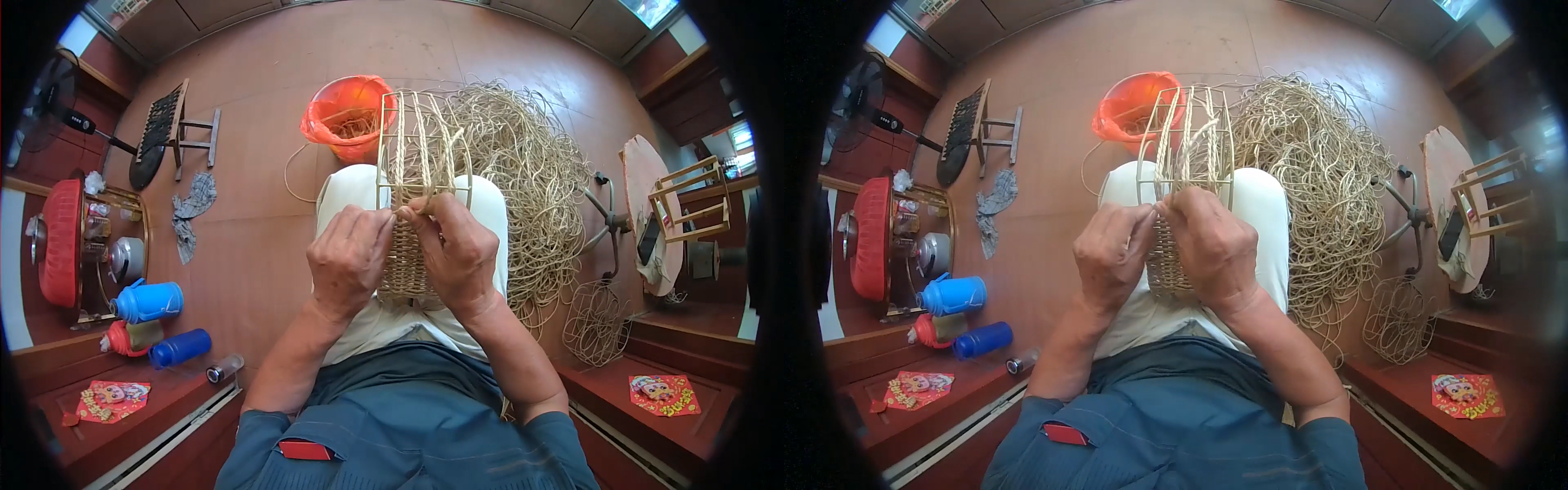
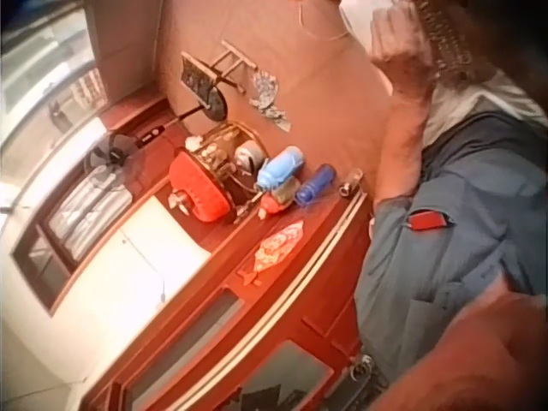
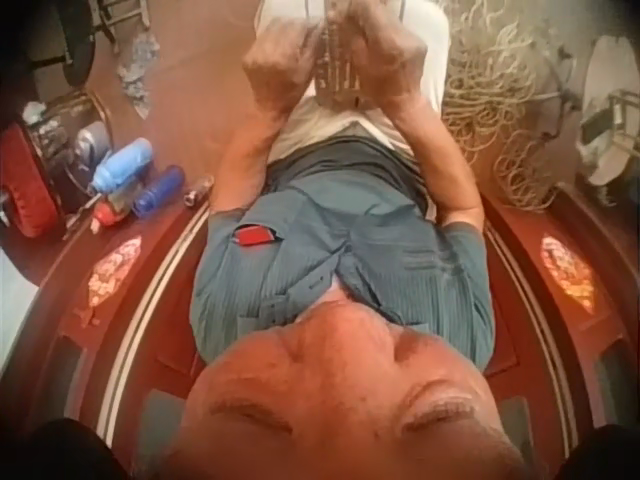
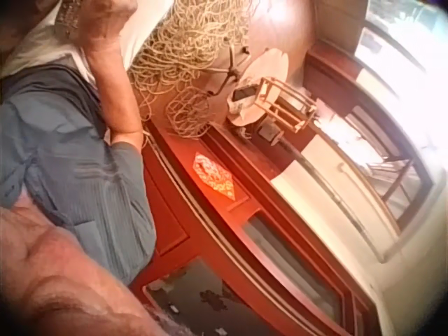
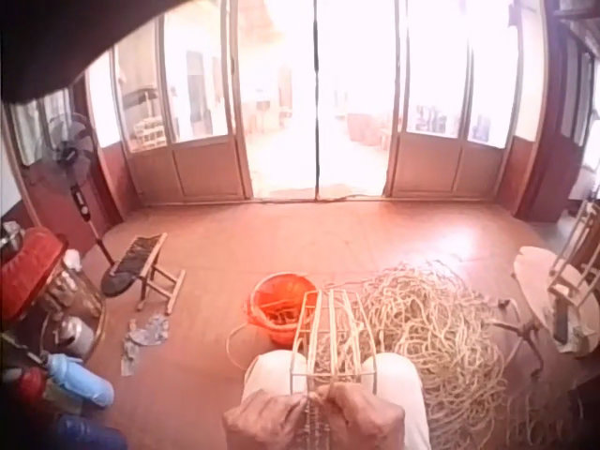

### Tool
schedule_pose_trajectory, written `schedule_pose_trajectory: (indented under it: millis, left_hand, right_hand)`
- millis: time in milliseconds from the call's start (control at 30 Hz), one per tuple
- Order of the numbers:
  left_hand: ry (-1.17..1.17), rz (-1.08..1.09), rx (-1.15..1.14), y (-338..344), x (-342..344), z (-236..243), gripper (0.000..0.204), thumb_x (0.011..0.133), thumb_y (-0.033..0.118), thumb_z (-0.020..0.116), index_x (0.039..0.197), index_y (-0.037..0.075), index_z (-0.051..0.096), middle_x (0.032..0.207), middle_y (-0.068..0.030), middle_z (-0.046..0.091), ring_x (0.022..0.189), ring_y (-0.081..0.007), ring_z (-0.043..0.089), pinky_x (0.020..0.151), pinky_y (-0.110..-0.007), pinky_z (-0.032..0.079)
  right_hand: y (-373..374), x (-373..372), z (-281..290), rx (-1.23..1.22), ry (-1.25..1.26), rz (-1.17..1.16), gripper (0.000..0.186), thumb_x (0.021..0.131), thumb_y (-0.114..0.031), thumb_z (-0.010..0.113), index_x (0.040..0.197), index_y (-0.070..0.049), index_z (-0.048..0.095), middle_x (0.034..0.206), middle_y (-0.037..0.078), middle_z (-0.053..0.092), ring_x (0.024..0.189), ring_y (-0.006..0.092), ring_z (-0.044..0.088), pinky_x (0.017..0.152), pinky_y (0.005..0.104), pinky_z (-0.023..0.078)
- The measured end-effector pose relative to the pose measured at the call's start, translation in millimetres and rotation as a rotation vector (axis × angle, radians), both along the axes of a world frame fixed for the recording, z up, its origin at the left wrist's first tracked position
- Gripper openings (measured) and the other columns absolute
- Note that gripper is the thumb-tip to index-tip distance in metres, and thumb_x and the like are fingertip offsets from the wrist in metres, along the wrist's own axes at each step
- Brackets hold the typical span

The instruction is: Weaving a basket using dried plant fibers.

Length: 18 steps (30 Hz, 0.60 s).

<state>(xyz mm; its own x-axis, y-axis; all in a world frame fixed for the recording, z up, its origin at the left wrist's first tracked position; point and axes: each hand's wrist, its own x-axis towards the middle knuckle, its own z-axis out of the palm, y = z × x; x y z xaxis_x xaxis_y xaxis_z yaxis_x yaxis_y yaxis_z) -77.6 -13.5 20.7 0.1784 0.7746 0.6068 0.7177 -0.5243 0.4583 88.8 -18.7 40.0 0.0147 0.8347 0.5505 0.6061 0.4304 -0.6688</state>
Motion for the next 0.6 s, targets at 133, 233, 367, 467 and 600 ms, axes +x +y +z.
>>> schedule_pose_trajectory:
  millis: [133, 233, 367, 467, 600]
  left_hand:
    - [0.228, 0.085, 0.071, -2.9, 7.3, 5.9, 0.011, 0.098, 0.011, 0.073, 0.092, 0.01, 0.064, 0.08, -0.0062, 0.055, 0.068, -0.0234, 0.062, 0.06, -0.039, 0.051]
    - [0.225, 0.117, 0.052, -7.9, 13.1, 6.5, 0.009, 0.098, 0.014, 0.074, 0.095, 0.01, 0.066, 0.077, -0.0084, 0.055, 0.066, -0.028, 0.063, 0.057, -0.043, 0.049]
    - [0.272, 0.1, 0.002, -13.4, 14.8, 5.1, 0.008, 0.098, 0.014, 0.073, 0.097, 0.009, 0.066, 0.078, -0.0082, 0.056, 0.067, -0.0278, 0.064, 0.057, -0.042, 0.05]
    - [0.258, 0.091, 0.007, -17.6, 15.2, 5.7, 0.007, 0.097, 0.012, 0.072, 0.102, 0.009, 0.068, 0.078, -0.0088, 0.055, 0.066, -0.0286, 0.064, 0.057, -0.043, 0.05]
    - [0.137, 0.084, -0.093, -12.5, 11.6, 8.3, 0.006, 0.099, 0.012, 0.073, 0.101, 0.007, 0.07, 0.082, -0.0116, 0.063, 0.069, -0.0312, 0.068, 0.061, -0.045, 0.053]
  right_hand:
    - [10.5, -0.7, 7.7, 0.079, -0.171, 0.017, 0.013, 0.099, -0.009, 0.08, 0.098, -0.006, 0.068, 0.085, 0.012, 0.073, 0.068, 0.0294, 0.071, 0.059, 0.039, 0.055]
    - [14.7, -2.6, 8.5, 0.023, -0.274, 0.026, 0.012, 0.098, -0.012, 0.08, 0.1, -0.009, 0.068, 0.084, 0.011, 0.073, 0.071, 0.0325, 0.072, 0.059, 0.0405, 0.054]
    - [17.5, -5.2, 6.0, -0.008, -0.28, 0.011, 0.012, 0.1, -0.016, 0.079, 0.102, -0.01, 0.068, 0.084, 0.01, 0.075, 0.069, 0.0318, 0.073, 0.058, 0.041, 0.055]
    - [16.0, -3.9, 3.5, -0.036, -0.21, 0.031, 0.012, 0.102, -0.016, 0.077, 0.109, -0.011, 0.069, 0.088, 0.011, 0.077, 0.071, 0.0325, 0.075, 0.06, 0.0418, 0.056]
    - [10.2, -0.2, 4.6, -0.141, -0.12, 0.093, 0.024, 0.103, -0.01, 0.073, 0.127, -0.011, 0.067, 0.097, 0.014, 0.08, 0.08, 0.0347, 0.079, 0.065, 0.0436, 0.06]
